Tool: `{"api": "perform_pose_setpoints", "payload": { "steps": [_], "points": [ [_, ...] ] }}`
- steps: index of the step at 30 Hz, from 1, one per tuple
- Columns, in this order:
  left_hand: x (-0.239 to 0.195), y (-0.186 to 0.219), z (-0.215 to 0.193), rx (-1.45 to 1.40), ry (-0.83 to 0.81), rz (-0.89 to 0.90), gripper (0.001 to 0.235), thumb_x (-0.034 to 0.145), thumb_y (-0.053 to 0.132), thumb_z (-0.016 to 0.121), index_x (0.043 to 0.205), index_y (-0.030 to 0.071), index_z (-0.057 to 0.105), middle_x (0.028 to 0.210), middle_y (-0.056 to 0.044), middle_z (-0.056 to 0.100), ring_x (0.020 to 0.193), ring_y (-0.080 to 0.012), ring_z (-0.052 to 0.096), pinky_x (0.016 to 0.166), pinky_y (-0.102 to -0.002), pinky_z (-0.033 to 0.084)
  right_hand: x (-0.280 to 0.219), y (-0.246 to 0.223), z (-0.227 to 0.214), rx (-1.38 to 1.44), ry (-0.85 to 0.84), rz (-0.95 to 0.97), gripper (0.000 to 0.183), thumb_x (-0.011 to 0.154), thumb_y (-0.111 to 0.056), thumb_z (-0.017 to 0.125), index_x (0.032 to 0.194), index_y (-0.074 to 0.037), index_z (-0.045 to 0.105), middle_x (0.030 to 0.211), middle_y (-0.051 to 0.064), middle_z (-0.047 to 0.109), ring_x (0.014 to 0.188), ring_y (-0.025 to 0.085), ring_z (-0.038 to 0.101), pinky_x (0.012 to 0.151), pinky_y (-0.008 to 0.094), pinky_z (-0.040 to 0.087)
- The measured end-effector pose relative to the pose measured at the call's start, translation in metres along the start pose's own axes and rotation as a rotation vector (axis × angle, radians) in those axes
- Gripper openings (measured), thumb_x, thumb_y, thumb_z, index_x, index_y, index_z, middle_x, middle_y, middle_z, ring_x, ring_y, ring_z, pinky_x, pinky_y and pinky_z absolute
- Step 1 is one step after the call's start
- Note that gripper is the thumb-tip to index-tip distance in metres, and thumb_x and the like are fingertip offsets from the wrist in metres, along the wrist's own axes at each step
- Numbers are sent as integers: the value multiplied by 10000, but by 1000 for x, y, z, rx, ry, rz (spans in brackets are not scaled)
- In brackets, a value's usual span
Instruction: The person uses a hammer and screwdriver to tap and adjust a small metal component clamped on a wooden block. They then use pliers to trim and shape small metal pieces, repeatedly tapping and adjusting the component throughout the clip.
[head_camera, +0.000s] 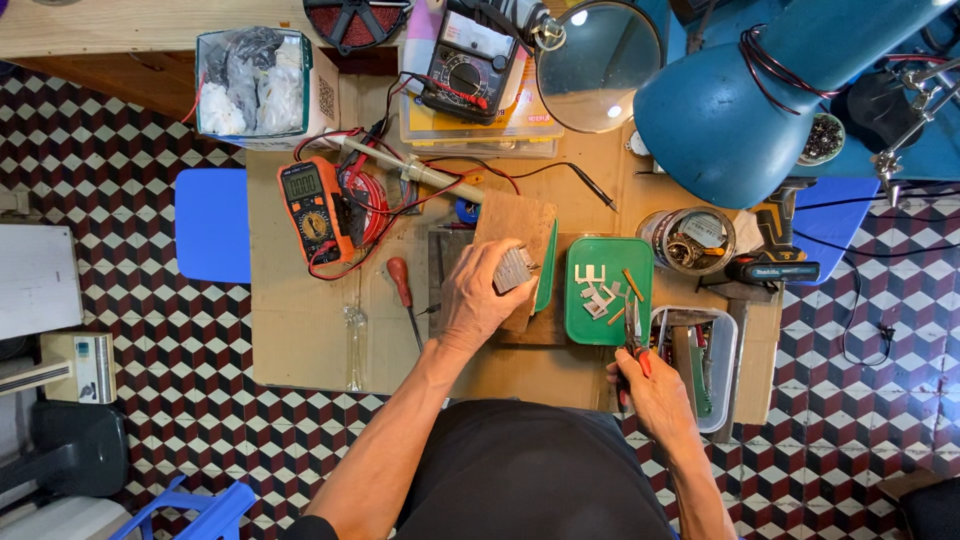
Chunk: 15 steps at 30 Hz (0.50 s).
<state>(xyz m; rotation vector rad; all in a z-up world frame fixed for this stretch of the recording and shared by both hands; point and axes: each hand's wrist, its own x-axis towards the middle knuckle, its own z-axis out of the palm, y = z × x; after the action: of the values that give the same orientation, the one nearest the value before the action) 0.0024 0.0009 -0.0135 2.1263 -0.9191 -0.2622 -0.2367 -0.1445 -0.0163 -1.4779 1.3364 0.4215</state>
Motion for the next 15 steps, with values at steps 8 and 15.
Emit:
{"api": "perform_pose_setpoints", "payload": {
  "steps": [8,15],
  "points": [
    [-6,-8,0,5,-28,-3,623,764,191,873,1311,76,596,1227,-114,683,1140,-307,639,979,-405,538,22,13,7,-599,472,-397,421,1014,-353,554,1257,-15,615,1047,257,641,967,430,630,816,506,507],
    [13,23,-11,-21,-15,-9,587,718,164,888,1240,61,642,1129,-124,715,1061,-312,657,923,-402,547,28,-14,22,-654,549,-517,544,873,-333,703,1285,3,588,1098,230,613,1009,406,598,819,509,479]
  ]
}}
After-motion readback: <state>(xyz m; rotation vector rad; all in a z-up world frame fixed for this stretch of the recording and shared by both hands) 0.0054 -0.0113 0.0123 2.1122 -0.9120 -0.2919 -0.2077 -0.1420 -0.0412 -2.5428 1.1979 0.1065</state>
